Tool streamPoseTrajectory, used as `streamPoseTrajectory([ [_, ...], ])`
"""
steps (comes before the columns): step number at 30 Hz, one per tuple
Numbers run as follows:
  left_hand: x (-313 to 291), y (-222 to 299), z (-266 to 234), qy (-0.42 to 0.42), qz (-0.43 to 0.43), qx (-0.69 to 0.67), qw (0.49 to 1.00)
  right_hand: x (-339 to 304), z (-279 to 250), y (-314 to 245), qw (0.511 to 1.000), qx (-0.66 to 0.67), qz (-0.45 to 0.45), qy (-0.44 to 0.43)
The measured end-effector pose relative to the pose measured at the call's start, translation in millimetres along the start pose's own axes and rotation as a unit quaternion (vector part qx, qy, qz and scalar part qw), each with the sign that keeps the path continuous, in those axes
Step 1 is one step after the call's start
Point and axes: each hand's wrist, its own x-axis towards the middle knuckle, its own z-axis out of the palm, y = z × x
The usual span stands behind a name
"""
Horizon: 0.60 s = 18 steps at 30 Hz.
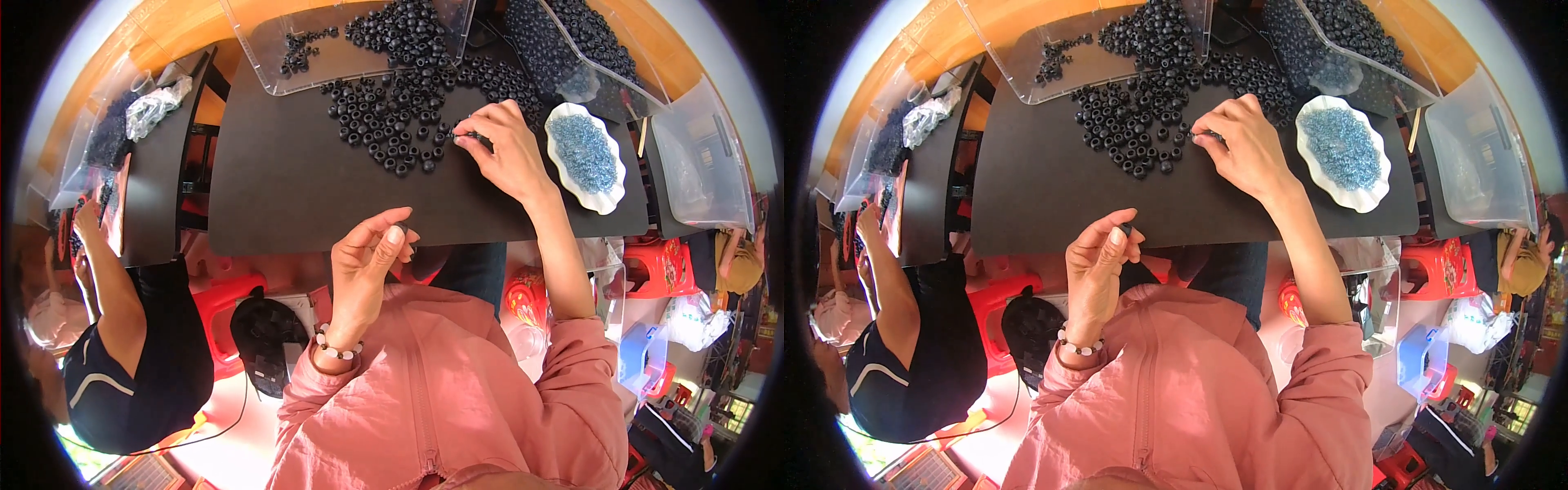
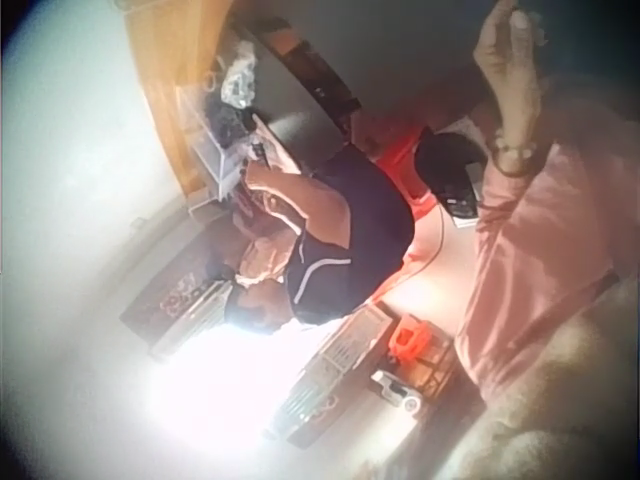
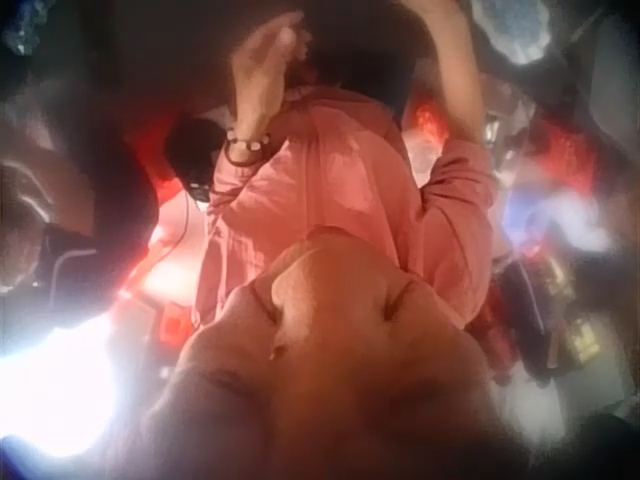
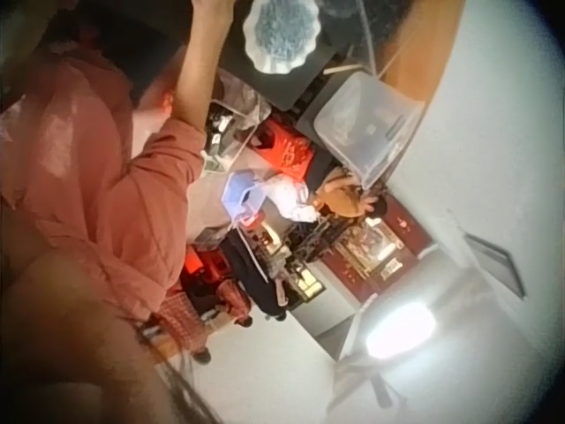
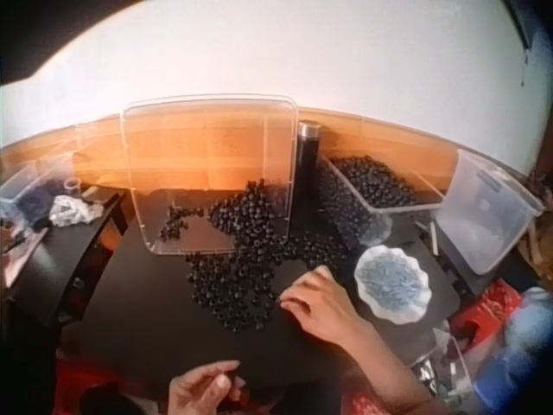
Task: The person assembles components by picking up small cylindrical inserts and pressing them into black beads by hand.
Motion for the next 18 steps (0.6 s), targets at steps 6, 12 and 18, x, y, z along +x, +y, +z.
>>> streamPoseTrajectory([
  [6,2,-4,0,-0.002,0.022,-0.034,0.999,2,10,0,1.000,-0.028,-0.005,-0.014],
  [12,5,-14,-2,-0.037,0.050,-0.065,0.996,2,11,-4,0.999,-0.034,-0.010,-0.020],
  [18,3,-17,-6,-0.034,0.060,-0.045,0.997,-10,-23,-46,0.965,0.248,0.051,-0.065],
])
